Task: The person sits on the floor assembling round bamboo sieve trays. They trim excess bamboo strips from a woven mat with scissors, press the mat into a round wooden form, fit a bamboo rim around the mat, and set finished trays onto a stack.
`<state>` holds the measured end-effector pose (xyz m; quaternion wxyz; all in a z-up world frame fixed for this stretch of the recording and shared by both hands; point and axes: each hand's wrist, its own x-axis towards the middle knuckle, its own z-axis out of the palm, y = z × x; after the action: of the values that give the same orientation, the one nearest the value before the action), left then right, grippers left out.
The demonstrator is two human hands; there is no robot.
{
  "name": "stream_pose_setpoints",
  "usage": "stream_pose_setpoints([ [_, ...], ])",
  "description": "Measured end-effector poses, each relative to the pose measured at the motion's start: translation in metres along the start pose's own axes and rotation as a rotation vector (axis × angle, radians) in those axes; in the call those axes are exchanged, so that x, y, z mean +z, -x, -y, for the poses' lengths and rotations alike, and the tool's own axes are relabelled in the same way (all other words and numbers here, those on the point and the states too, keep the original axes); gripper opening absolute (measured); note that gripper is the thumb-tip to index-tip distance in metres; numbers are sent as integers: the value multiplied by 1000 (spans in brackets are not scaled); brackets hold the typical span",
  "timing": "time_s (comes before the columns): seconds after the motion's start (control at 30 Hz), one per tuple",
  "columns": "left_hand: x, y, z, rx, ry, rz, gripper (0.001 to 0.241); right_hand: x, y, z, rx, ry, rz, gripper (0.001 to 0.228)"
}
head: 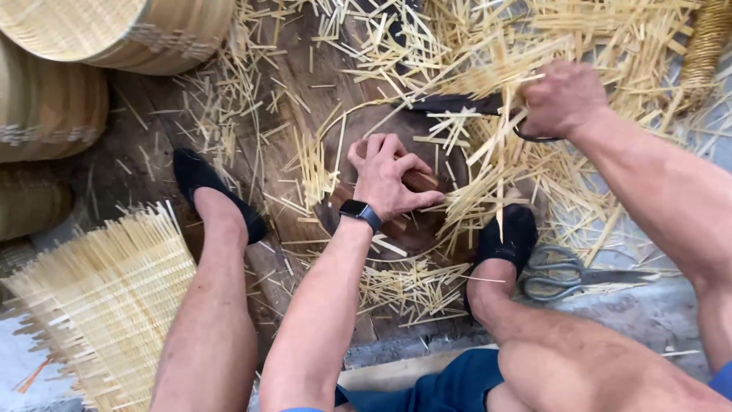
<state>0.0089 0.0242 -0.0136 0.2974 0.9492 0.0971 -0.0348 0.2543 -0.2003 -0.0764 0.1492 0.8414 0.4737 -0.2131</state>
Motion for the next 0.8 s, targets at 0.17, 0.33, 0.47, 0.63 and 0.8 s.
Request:
stream_pose_setpoints([
  [0.17, 3, -7, -3, -32, -19, 1, 47, -25, -18, 40, -45, 218, -16, 24],
  [0.33, -2, -8, -5, -34, -33, 8, 45, -10, -45, 46, -93, 221, -175, 32],
  [0.47, 2, -7, 3, 115, -8, 141, 50, 7, -23, 10, -30, 18, 106, 17],
  [0.63, -7, -13, 13, 201, 454, -214, 48, 31, -6, -8, -10, 26, -36, 16],
  [0.8, -11, 9, 125, -787, -202, -404, 104, 42, -8, -13, 156, -564, 30, 56],
])
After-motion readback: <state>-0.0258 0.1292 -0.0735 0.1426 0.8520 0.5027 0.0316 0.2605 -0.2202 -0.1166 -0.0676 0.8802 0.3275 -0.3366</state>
